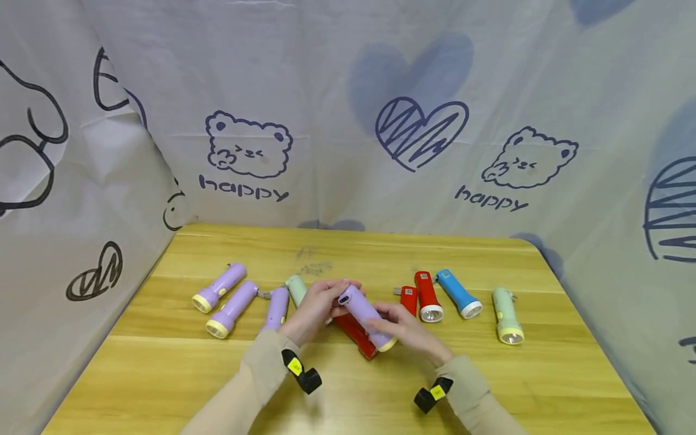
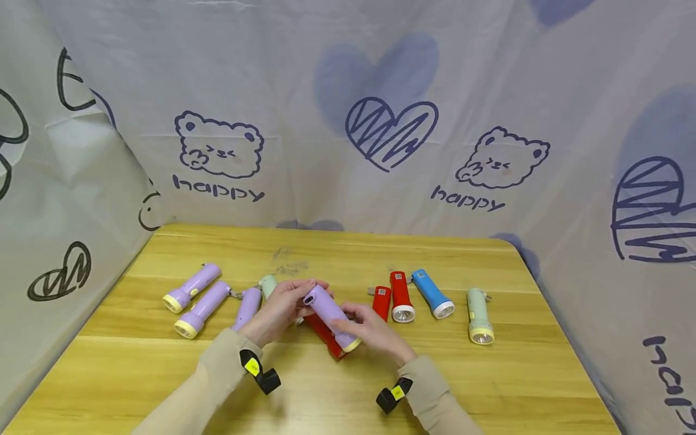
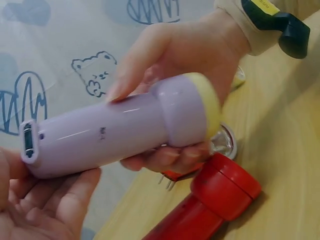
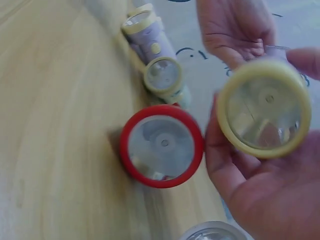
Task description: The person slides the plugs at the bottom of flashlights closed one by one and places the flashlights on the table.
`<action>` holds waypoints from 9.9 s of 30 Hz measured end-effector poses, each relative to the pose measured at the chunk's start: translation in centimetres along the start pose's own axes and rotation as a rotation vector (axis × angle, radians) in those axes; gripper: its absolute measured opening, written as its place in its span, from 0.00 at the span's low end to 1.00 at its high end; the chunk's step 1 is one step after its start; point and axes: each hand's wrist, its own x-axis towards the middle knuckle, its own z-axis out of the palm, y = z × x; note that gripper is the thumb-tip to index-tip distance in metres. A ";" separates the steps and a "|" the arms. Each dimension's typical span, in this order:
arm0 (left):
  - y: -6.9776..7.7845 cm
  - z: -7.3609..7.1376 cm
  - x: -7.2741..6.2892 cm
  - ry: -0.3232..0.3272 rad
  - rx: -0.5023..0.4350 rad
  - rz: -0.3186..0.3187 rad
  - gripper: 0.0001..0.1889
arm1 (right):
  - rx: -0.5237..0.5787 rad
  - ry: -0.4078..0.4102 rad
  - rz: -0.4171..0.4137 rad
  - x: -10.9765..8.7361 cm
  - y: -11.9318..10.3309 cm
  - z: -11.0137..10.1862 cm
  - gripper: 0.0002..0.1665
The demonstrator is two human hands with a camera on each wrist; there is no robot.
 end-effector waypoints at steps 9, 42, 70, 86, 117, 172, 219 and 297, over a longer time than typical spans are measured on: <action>0.2 -1.1 0.5 -0.122 -0.087 -0.070 0.25 | 0.212 -0.159 0.142 -0.3 -0.3 -0.8 0.36; 0.0 -1.8 -0.6 0.006 0.474 0.147 0.23 | 0.517 0.188 0.270 1.8 -1.1 -1.5 0.37; -1.6 -1.9 -3.0 0.014 1.309 0.423 0.18 | 0.427 0.397 0.421 8.4 -0.1 -3.0 0.35; -2.1 -2.2 -3.2 -0.021 1.369 0.447 0.13 | -0.028 0.439 0.508 10.2 2.0 -1.9 0.29; -1.5 -4.2 -3.9 0.066 1.358 0.413 0.12 | -0.244 0.322 0.502 15.8 -0.4 1.8 0.32; -1.2 -4.2 -3.4 0.186 1.479 0.494 0.15 | -0.829 0.246 0.165 1.9 -0.6 3.7 0.37; -0.8 -4.4 -3.3 0.199 1.132 0.357 0.16 | -0.771 0.226 0.280 2.7 1.4 5.3 0.21; 0.5 -1.5 -2.2 -0.117 -0.129 0.055 0.23 | -0.636 0.501 -0.189 1.0 1.2 4.4 0.14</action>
